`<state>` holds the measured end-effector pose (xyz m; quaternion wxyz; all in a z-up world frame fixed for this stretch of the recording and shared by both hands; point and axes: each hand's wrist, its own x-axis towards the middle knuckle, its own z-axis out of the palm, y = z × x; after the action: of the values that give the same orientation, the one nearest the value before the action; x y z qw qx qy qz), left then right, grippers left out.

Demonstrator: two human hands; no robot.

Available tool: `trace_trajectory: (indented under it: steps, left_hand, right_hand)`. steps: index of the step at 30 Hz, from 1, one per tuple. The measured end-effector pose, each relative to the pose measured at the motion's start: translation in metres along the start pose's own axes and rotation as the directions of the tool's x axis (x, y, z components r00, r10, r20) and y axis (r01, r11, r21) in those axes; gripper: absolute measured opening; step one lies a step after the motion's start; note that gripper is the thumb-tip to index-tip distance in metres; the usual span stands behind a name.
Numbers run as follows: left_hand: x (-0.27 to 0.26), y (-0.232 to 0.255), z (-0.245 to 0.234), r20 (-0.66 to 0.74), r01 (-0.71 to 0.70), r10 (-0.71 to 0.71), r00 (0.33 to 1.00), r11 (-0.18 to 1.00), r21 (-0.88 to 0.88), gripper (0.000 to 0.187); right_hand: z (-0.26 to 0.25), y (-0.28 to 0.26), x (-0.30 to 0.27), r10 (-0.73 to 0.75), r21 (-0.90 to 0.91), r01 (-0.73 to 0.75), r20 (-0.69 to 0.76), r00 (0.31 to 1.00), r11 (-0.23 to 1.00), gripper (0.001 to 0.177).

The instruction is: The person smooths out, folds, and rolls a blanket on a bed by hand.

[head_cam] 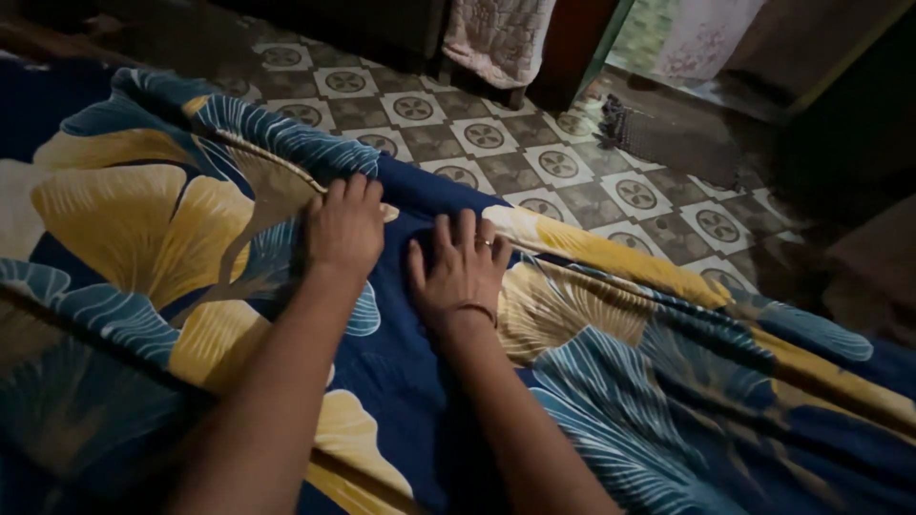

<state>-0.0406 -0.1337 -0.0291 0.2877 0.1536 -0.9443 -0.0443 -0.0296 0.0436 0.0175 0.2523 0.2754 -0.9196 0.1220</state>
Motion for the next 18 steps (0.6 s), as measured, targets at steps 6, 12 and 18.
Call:
trace_trajectory:
  steps: [6, 12, 18]
  left_hand:
    - [0.020, 0.028, -0.071, 0.596, 0.196, -0.186, 0.781, 0.979, 0.049, 0.069]
    - [-0.054, 0.034, -0.069, 0.463, 0.197, -0.151, 0.873, 0.979, -0.051, 0.092]
    - [-0.123, 0.059, -0.110, 0.269, 0.076, -0.052, 0.962, 0.994, -0.079, 0.079]
  right_hand:
    - [-0.002, 0.020, -0.013, -0.005, 0.065, -0.004, 0.150, 0.989, 0.998, 0.064]
    - [-0.044, 0.072, -0.049, -0.194, 0.152, 0.157, 0.268, 0.944, 0.976, 0.072]
    - [-0.094, 0.122, -0.093, -0.179, 0.094, 0.159, 0.256, 0.950, 0.983, 0.065]
